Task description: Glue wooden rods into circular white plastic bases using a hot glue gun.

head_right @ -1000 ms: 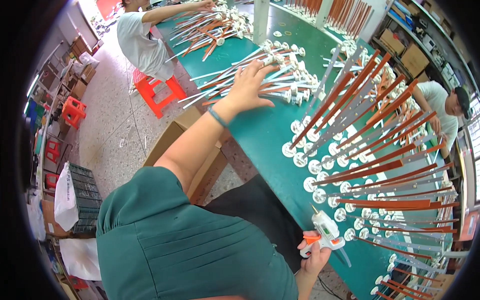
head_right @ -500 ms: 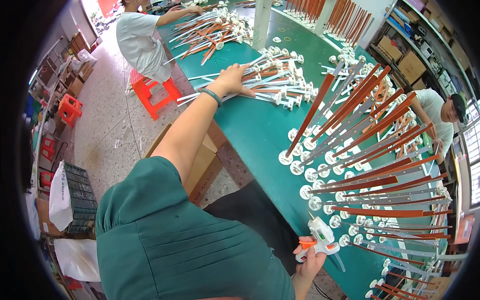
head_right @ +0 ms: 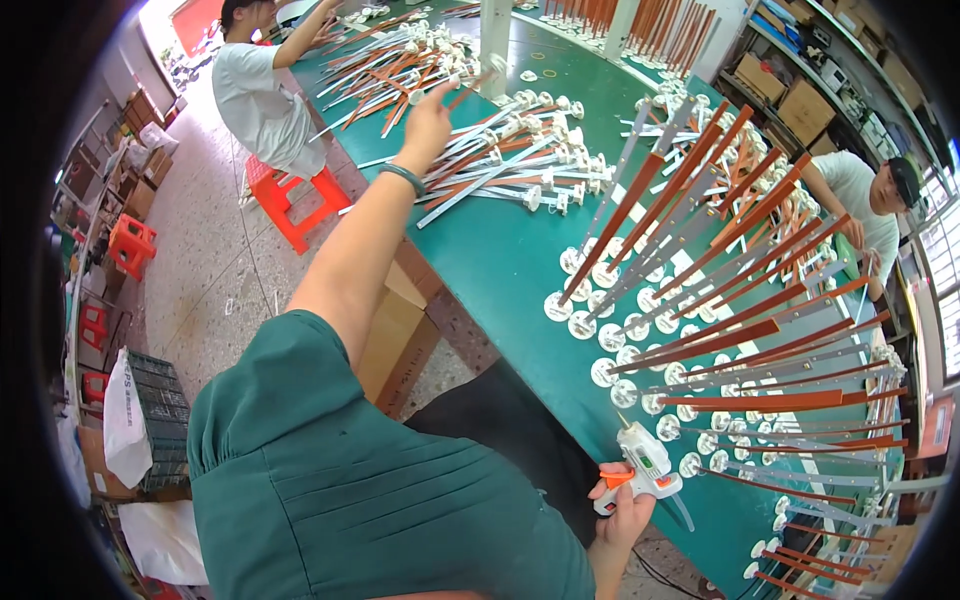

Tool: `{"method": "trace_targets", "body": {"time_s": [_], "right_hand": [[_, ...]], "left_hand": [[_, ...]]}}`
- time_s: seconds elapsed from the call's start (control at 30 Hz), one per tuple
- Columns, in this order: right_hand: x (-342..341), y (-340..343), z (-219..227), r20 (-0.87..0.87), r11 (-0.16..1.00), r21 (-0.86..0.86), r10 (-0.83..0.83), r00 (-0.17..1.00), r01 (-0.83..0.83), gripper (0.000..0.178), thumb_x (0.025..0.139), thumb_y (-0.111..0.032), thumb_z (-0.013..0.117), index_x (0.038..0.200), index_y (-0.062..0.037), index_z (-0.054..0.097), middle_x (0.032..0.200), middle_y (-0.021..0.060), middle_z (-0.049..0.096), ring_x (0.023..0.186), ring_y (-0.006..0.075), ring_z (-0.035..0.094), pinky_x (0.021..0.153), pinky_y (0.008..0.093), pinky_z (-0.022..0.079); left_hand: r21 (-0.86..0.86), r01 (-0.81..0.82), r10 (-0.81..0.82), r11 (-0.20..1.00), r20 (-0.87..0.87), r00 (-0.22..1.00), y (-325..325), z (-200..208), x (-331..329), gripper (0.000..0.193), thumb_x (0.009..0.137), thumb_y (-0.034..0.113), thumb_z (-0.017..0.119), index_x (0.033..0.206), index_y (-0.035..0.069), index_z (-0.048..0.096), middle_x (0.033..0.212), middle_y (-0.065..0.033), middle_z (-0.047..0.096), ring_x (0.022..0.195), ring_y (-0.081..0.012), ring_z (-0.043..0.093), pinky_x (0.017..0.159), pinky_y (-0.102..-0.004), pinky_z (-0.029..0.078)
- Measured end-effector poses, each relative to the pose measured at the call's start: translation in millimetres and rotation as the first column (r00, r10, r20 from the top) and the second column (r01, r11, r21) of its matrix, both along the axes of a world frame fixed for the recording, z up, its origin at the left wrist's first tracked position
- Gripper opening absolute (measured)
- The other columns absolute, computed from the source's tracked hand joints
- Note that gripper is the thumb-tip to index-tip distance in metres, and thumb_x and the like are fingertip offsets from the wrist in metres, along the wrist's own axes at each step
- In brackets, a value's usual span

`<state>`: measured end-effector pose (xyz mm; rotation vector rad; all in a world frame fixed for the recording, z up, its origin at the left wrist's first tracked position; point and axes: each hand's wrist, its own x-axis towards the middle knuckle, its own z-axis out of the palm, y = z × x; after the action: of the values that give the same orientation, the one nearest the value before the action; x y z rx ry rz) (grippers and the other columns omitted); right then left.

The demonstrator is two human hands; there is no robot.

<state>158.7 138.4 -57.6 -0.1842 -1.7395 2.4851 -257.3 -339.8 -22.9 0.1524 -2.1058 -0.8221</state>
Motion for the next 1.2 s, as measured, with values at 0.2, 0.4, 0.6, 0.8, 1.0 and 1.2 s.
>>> {"method": "trace_targets", "body": {"time_s": [0.2, 0.4, 0.6, 0.8, 1.0, 1.2], "right_hand": [[0.0, 5.0, -3.5, 0.008, 1.0, -0.015, 0.019, 1.0, -0.019, 0.044, 0.094, -0.019, 0.062, 0.125, 0.0075, 0.044, 0.102, 0.0253, 0.064, 0.061, 0.0218, 0.06, 0.054, 0.0308, 0.051], [1.1, 7.7, -8.0, -0.056, 0.996, -0.053, 0.067, 0.996, -0.07, 0.046, 0.094, -0.022, 0.063, 0.124, 0.0079, 0.045, 0.103, 0.0243, 0.064, 0.063, 0.0215, 0.061, 0.055, 0.0308, 0.052], [1.7, 9.6, -2.8, -0.004, 0.995, -0.031, 0.092, 0.996, -0.092, 0.05, 0.092, -0.018, 0.062, 0.129, 0.0095, 0.043, 0.106, 0.0251, 0.065, 0.066, 0.0216, 0.063, 0.059, 0.0314, 0.052], [1.2, 6.7, 6.3, 0.052, 0.989, 0.068, 0.126, 0.991, -0.13, 0.044, 0.092, -0.013, 0.057, 0.129, 0.01, 0.046, 0.107, 0.0253, 0.066, 0.068, 0.0207, 0.062, 0.063, 0.0309, 0.052], [-3.8, -8.5, 22.2, 0.082, 0.975, 0.182, 0.115, 0.99, -0.128, 0.032, 0.093, -0.003, 0.055, 0.124, 0.0047, 0.054, 0.106, 0.0144, 0.07, 0.069, 0.0113, 0.06, 0.061, 0.0239, 0.047], [-1.0, -12.3, 22.4, 0.125, 0.945, 0.296, 0.106, 0.987, -0.139, 0.028, 0.093, -0.003, 0.057, 0.12, 0.0035, 0.056, 0.103, 0.0106, 0.071, 0.068, 0.0087, 0.059, 0.061, 0.0225, 0.047]], "left_hand": [[0.714, 0.519, -0.609, 0.47, -0.163, 0.776, -24.3, 55.6, 58.6, 0.037, 0.091, -0.003, 0.052, 0.124, 0.002, 0.066, 0.108, -0.0051, 0.064, 0.092, -0.0125, 0.057, 0.082, -0.0233, 0.047], [0.589, 0.652, -0.715, 0.476, -0.172, 0.677, 1.2, 92.1, 178.9, 0.039, 0.09, 0.0, 0.056, 0.128, -0.007, 0.059, 0.111, -0.0081, 0.063, 0.099, -0.0147, 0.061, 0.089, -0.0263, 0.049], [0.471, 0.596, -0.694, 0.65, 0.049, 0.718, 74.1, 85.9, 254.2, 0.015, 0.09, 0.003, 0.067, 0.105, 0.001, 0.068, 0.091, -0.0018, 0.065, 0.072, -0.0056, 0.055, 0.063, -0.0197, 0.044], [0.455, 0.803, -0.911, 0.385, 0.048, 0.41, 185.4, 68.3, 264.0, 0.006, 0.09, 0.002, 0.064, 0.094, -0.002, 0.062, 0.091, -0.0081, 0.061, 0.075, -0.0139, 0.062, 0.067, -0.0266, 0.05], [0.202, 0.899, -0.912, 0.39, 0.223, 0.345, 217.0, 43.7, 255.0, 0.008, 0.089, 0.005, 0.067, 0.093, -0.001, 0.064, 0.088, -0.0088, 0.064, 0.073, -0.0176, 0.063, 0.066, -0.0294, 0.05], [0.073, 0.957, -0.937, 0.28, 0.237, 0.256, 227.8, 30.0, 262.3, 0.011, 0.083, 0.007, 0.074, 0.09, 0.003, 0.066, 0.083, -0.0089, 0.067, 0.075, -0.0273, 0.065, 0.066, -0.0355, 0.052]]}}
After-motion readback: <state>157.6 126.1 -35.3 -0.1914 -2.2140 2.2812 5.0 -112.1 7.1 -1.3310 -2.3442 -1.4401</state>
